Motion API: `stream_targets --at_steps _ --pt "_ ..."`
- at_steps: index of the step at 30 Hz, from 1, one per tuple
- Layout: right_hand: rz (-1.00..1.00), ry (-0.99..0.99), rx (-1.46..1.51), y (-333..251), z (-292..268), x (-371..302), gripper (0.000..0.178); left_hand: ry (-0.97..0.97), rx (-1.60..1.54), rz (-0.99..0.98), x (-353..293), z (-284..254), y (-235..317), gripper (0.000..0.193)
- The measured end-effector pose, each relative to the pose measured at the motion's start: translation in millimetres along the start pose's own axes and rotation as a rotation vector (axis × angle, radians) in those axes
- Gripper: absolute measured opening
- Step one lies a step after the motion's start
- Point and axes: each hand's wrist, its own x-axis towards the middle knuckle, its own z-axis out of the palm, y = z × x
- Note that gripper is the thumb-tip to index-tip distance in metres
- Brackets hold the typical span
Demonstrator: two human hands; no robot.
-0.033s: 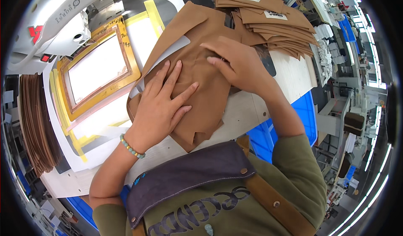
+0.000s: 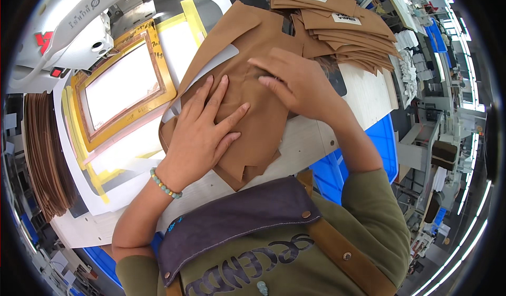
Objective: The recorder is seen preparing and sewing leather panels using an industrial sewing machine.
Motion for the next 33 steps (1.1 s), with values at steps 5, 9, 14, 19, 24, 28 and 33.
stream_targets --at_steps 5,9,14,19,24,28,33 --pt "-0.13 -0.043 -0.068 -9.4 13.4 -5.1 0.038 -0.015 0.005 -0.001 1.3 -0.1 0.5 0.059" --pt "-0.134 -0.047 -0.114 -11.1 13.1 -3.3 0.036 -0.018 0.01 0.0 1.5 -0.1 0.6 0.059" --pt "-0.156 -0.026 -0.115 -10.1 17.5 -4.8 0.036 -0.019 0.017 -0.002 1.1 0.6 0.7 0.059" --pt "-0.15 0.0 -0.111 -10.9 20.4 -5.5 0.037 -0.026 0.018 -0.007 1.1 0.1 0.7 0.059" --pt "-0.14 0.011 -0.071 -10.1 22.3 -6.5 0.041 -0.026 0.02 -0.008 1.5 0.6 0.8 0.059" --pt "-0.17 0.028 -0.081 -8.5 24.4 -5.4 0.036 -0.037 0.019 -0.004 1.9 0.0 0.2 0.06" --pt "-0.119 0.045 -0.002 -10.5 32.2 -5.4 0.04 -0.049 0.015 -0.001 2.4 -1.4 0.0 0.062"
